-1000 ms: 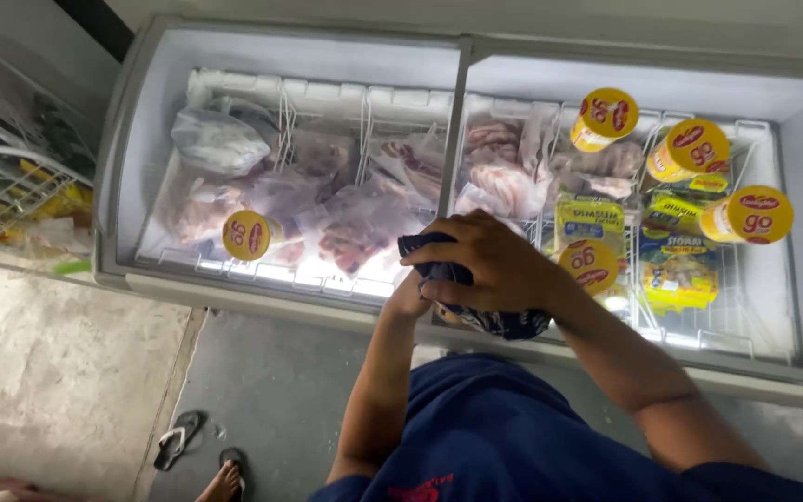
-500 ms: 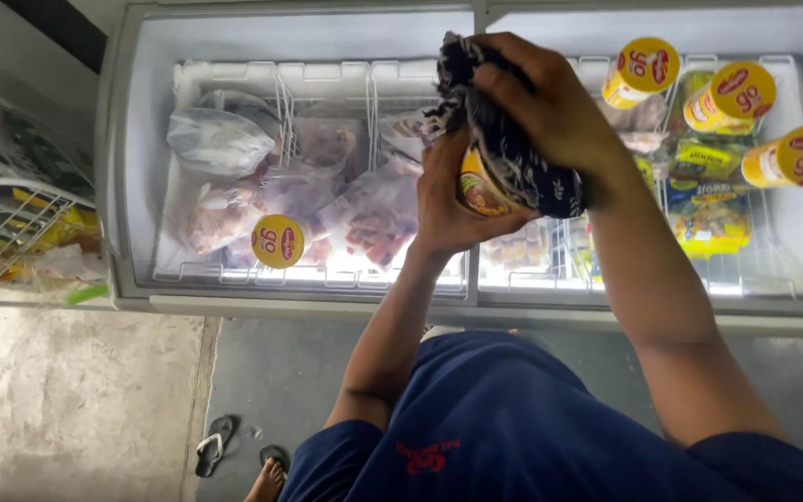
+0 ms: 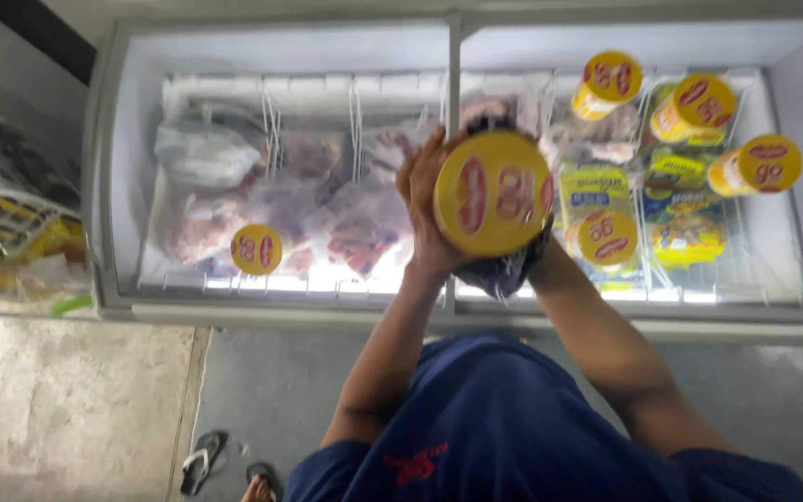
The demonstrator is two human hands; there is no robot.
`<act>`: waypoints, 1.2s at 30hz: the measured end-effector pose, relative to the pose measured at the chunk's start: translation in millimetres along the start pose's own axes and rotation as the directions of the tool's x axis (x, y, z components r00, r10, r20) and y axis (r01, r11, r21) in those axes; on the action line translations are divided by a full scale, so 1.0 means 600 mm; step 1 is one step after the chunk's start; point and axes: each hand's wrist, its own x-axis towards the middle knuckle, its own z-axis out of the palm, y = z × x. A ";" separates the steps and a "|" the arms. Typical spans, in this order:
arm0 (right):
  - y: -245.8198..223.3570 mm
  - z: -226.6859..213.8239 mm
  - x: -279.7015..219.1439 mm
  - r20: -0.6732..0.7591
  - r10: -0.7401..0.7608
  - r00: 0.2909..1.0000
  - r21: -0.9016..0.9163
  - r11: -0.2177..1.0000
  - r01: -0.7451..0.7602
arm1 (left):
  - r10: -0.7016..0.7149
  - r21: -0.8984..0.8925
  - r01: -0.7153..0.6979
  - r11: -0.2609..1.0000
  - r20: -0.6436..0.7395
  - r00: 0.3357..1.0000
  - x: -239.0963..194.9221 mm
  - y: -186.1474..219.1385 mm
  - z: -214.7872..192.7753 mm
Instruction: The person wipes down instant noodle cups and arranges them on a shelf above a freezer.
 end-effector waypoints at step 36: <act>-0.124 -0.054 -0.222 -0.129 -0.445 0.886 0.000 0.894 0.448 | -0.603 -0.712 0.585 0.389 0.284 0.746 -0.117 0.178 0.240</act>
